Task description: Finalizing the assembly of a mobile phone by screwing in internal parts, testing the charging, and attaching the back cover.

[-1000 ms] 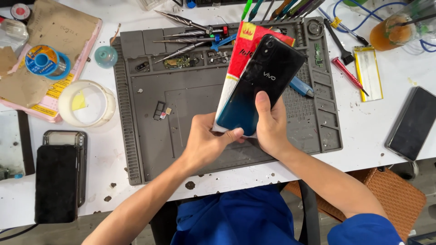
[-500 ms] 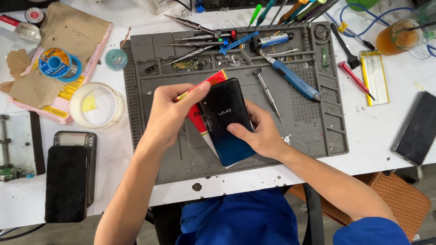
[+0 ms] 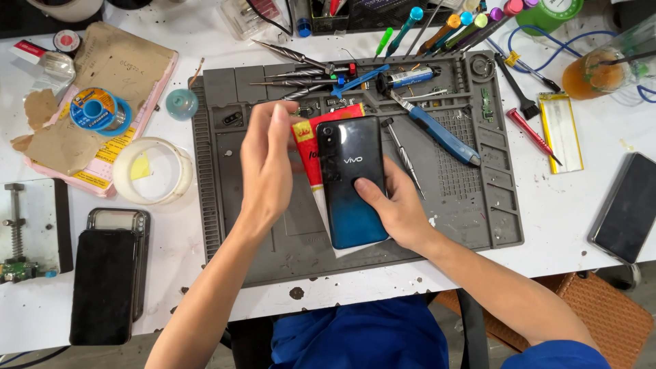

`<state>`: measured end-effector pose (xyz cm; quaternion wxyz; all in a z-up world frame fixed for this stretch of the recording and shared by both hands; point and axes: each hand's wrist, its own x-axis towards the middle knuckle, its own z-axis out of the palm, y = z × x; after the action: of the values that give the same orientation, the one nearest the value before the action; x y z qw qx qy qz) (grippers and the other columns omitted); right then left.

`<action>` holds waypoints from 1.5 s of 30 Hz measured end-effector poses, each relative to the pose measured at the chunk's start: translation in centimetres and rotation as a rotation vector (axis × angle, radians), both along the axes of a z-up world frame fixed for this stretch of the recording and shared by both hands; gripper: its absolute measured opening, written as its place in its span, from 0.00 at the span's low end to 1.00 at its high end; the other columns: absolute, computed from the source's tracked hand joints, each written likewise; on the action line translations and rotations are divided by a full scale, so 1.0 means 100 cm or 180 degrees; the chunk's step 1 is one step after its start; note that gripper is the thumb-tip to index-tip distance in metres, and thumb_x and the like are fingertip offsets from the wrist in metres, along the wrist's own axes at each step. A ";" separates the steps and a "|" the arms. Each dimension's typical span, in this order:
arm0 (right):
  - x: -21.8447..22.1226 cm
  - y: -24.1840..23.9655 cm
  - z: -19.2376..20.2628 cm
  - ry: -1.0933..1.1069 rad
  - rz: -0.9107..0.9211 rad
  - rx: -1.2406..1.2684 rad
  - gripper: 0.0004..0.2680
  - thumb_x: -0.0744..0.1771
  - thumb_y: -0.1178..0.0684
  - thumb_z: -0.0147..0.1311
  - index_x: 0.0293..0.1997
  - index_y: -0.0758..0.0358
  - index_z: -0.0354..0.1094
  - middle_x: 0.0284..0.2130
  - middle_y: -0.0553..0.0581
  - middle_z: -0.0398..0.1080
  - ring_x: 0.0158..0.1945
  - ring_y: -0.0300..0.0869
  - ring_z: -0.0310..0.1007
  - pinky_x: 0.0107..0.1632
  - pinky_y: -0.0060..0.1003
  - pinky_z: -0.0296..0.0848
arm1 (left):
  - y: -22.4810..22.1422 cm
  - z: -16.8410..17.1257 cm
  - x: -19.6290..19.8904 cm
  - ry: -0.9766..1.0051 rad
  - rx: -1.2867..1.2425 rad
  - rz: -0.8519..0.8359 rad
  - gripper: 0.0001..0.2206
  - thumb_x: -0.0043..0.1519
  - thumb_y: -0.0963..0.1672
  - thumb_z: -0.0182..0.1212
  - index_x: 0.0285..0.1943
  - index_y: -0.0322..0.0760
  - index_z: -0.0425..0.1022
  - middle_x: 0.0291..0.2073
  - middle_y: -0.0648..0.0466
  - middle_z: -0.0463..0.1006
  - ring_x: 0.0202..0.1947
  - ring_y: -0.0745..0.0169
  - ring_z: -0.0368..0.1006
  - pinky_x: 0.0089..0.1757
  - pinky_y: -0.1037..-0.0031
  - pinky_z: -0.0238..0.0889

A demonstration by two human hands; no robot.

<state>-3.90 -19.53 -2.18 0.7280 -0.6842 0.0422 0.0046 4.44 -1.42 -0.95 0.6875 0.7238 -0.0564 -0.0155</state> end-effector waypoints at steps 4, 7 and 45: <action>0.000 -0.001 0.006 0.0014 -0.0105 -0.0030 0.11 0.70 0.49 0.55 0.55 0.63 0.68 0.43 0.60 0.77 0.46 0.43 0.76 0.51 0.41 0.76 | 0.007 0.009 -0.018 -0.0514 0.0510 -0.0015 0.10 0.63 0.45 0.67 0.48 0.36 0.76 0.37 0.48 0.82 0.35 0.54 0.81 0.29 0.68 0.79; -0.002 -0.005 -0.004 -0.0003 -0.0150 -0.0140 0.11 0.69 0.51 0.56 0.55 0.64 0.69 0.42 0.60 0.77 0.48 0.43 0.76 0.51 0.41 0.76 | 0.008 0.008 -0.030 0.0402 -0.0321 -0.0707 0.27 0.58 0.42 0.68 0.66 0.27 0.65 0.42 0.35 0.81 0.33 0.54 0.81 0.29 0.67 0.79; -0.002 -0.005 -0.008 -0.0743 -0.0110 -0.0270 0.14 0.72 0.58 0.47 0.66 0.66 0.57 0.56 0.63 0.71 0.60 0.43 0.70 0.62 0.46 0.70 | -0.019 -0.011 -0.040 -0.2471 0.1548 0.0367 0.13 0.52 0.41 0.77 0.46 0.43 0.84 0.40 0.54 0.76 0.26 0.64 0.68 0.28 0.77 0.70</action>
<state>-4.06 -19.99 -3.02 0.6984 -0.7094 -0.0309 -0.0894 0.48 -3.34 -2.09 0.4255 0.8183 -0.2640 0.2822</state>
